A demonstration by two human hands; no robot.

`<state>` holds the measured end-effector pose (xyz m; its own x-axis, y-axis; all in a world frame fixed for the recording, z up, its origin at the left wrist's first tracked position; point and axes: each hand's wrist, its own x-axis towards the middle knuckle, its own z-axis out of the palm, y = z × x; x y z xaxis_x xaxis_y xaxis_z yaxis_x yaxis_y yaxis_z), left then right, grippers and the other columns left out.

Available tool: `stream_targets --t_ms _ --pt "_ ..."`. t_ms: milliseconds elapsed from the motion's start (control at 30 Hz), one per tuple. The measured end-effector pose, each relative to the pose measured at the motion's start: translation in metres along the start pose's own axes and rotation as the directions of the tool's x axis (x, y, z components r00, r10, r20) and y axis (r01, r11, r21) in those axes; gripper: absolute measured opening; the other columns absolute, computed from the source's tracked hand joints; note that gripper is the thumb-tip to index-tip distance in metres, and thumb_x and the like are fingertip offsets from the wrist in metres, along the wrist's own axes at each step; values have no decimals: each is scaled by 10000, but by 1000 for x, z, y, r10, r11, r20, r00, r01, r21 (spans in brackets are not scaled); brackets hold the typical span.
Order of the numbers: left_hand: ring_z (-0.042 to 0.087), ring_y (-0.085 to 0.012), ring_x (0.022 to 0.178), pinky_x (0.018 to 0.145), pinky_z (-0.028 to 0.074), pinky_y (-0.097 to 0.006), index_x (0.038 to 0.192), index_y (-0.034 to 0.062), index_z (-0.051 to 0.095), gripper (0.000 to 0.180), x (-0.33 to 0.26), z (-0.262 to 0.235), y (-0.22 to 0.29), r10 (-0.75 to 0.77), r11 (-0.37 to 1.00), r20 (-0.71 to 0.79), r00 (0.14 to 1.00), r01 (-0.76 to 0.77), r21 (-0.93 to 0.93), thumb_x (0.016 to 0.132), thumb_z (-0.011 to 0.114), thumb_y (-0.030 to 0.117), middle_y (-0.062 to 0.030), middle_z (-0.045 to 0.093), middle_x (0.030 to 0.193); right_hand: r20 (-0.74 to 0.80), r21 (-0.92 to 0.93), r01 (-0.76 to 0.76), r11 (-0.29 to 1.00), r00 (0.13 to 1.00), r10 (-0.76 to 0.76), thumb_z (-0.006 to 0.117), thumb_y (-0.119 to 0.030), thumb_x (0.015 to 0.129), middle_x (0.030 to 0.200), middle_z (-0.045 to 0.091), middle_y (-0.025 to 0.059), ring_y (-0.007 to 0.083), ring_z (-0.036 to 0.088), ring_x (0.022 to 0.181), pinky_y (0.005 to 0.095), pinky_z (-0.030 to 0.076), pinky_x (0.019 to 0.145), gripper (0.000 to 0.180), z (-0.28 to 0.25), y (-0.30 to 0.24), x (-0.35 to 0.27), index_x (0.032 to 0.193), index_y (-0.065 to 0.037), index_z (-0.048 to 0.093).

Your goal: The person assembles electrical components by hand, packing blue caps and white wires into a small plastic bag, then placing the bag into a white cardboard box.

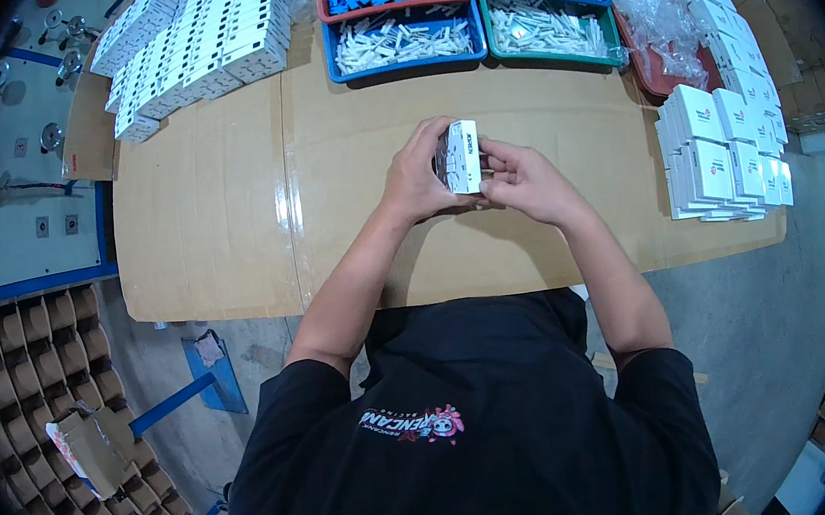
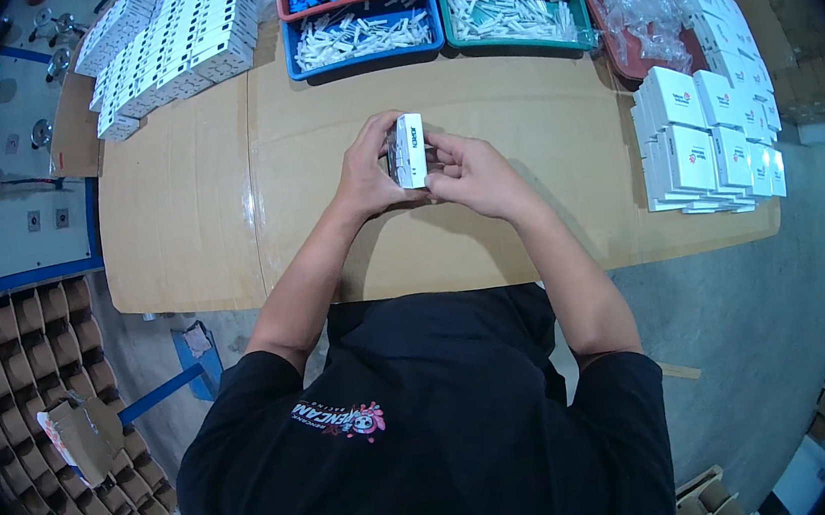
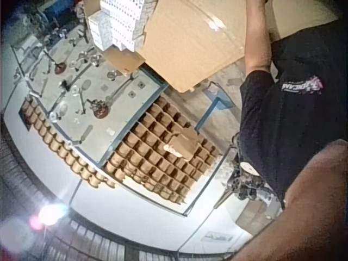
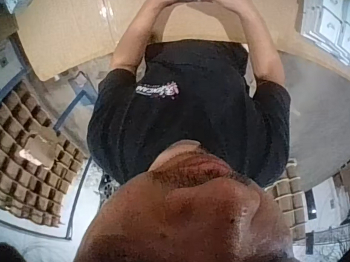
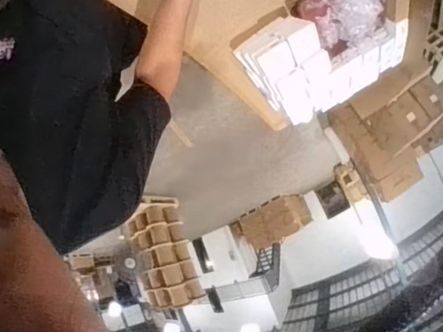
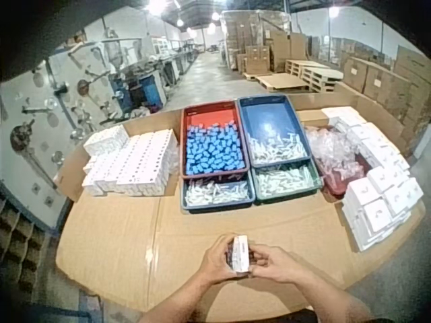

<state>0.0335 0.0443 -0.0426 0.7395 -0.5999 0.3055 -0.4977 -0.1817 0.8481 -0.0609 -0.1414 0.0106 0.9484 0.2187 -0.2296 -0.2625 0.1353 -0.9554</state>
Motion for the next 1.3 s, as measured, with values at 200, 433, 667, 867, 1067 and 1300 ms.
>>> stream_targets --t_ms 200,433,667,867,1067,1300 --pt "673 -324 1072 901 562 -404 1279 71 564 994 1 -1 5 45 999 -41 998 -44 21 447 998 397 -129 647 1199 31 -30 -31 999 999 32 516 29 896 1244 624 103 154 649 1073 314 574 890 631 -2 1 1 1514 -1 392" --pt "668 -289 1079 919 551 -379 1277 49 578 945 2 -5 12 76 990 -9 997 -75 117 478 989 340 -134 647 1183 -69 -120 12 993 997 -21 573 39 835 1132 686 119 153 668 1000 309 552 859 567 4 7 -2 1395 51 484" --pt "660 -328 1088 912 553 -404 1273 76 569 993 2 -3 8 87 991 -18 996 -85 105 444 995 419 -121 645 1198 -38 -117 78 990 996 -83 590 8 887 1135 696 127 160 672 1030 307 551 862 544 8 -3 -6 1416 49 470" --pt "648 -322 1111 938 541 -402 1292 69 556 1026 1 -1 8 59 998 5 998 -59 -13 442 1001 432 -128 633 1221 -78 -108 55 993 995 -63 600 -86 958 1215 690 157 153 673 1042 290 549 849 535 -20 4 4 1464 23 461" --pt "649 -316 1113 944 537 -401 1299 71 557 1017 0 -4 9 11 1000 32 999 -10 -24 451 1001 416 -123 633 1222 -274 -133 21 991 960 -57 616 -149 1001 1119 710 82 125 684 980 249 559 805 355 -25 -13 24 1322 4 616" --pt "648 -320 1111 934 538 -402 1299 76 556 1005 2 -4 13 24 1000 44 999 -24 3 457 999 402 -124 631 1218 -261 -143 24 989 963 -61 660 -130 961 932 732 67 92 662 769 241 545 689 265 -27 -9 31 1169 30 701"
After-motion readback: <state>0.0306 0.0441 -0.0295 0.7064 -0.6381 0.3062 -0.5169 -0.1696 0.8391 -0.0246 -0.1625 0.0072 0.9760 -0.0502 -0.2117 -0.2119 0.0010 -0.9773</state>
